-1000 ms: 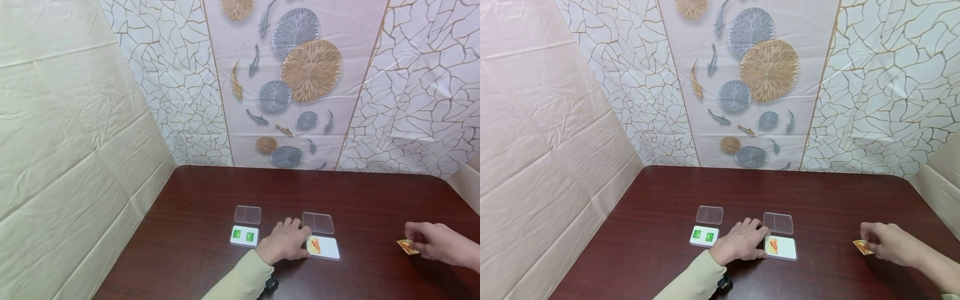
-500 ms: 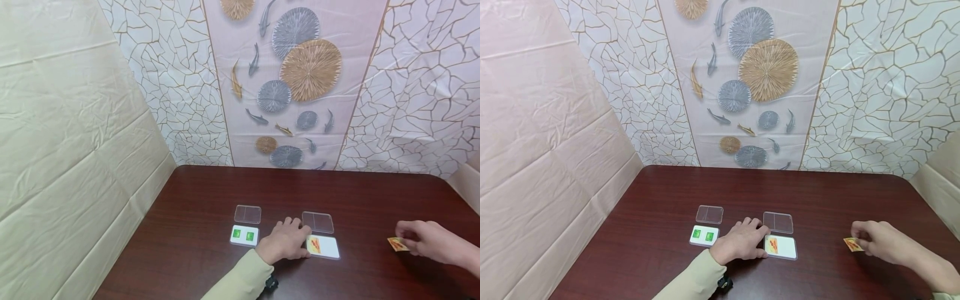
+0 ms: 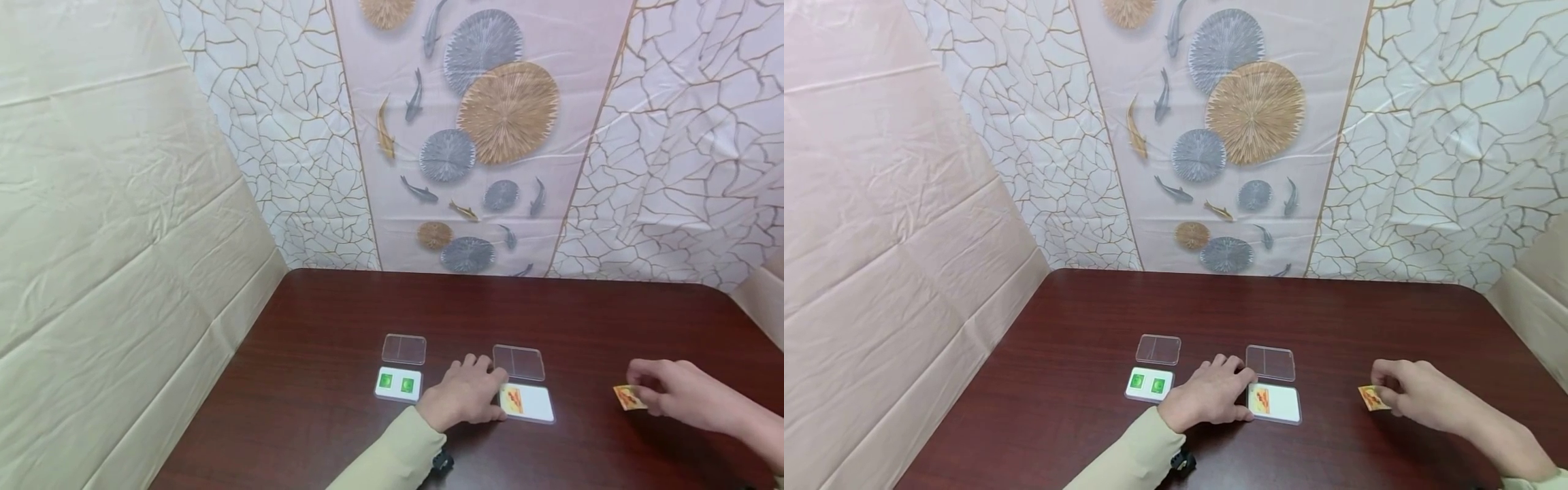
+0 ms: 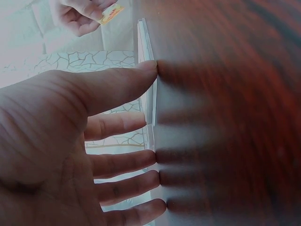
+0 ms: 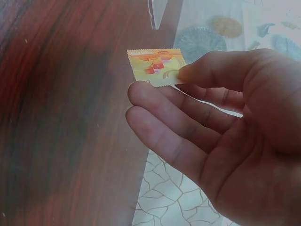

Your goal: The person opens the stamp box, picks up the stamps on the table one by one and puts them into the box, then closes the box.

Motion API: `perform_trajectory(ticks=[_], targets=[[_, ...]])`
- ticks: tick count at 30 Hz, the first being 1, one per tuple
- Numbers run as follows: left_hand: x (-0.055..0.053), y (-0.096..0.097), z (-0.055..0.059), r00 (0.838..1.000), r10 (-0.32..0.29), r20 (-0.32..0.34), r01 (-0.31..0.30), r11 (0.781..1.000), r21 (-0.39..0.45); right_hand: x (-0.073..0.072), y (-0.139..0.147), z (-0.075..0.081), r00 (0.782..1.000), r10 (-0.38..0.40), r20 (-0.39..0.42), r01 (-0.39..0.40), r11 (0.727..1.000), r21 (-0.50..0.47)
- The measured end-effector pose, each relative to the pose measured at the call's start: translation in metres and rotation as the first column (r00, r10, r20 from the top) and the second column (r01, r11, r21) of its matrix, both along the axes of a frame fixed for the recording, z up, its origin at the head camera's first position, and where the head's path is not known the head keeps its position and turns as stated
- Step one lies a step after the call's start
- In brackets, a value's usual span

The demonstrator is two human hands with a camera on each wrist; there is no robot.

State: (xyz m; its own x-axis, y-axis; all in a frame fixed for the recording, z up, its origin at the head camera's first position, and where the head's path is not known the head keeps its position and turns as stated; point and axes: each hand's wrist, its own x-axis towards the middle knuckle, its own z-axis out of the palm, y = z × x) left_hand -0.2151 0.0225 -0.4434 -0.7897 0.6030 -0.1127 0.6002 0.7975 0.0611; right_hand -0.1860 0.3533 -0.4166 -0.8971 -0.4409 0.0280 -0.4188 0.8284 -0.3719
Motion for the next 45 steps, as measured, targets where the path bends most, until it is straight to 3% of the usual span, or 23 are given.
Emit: perform_trajectory(ticks=[11,20,32,45], targets=[[0.0,-0.001,0.0,1.0,0.006,0.007,-0.006,1.0,0.014,-0.001,-0.013,-0.003,0.992,0.045,-0.116,-0.049,0.998,-0.032],[0.0,0.0,-0.001,1.0,0.005,0.006,-0.005,1.0,0.005,-0.006,-0.031,0.002,1.0,0.022,-0.004,-0.022,0.999,-0.031],[0.001,-0.001,0.001,1.0,0.002,0.004,-0.002,1.0,0.004,-0.012,-0.057,0.005,0.999,0.0,0.04,0.002,0.998,-0.063],[0.002,0.0,0.005,1.0,-0.005,-0.008,0.005,1.0,-0.004,-0.014,-0.076,-0.002,0.991,-0.017,0.131,0.03,0.995,-0.095]])
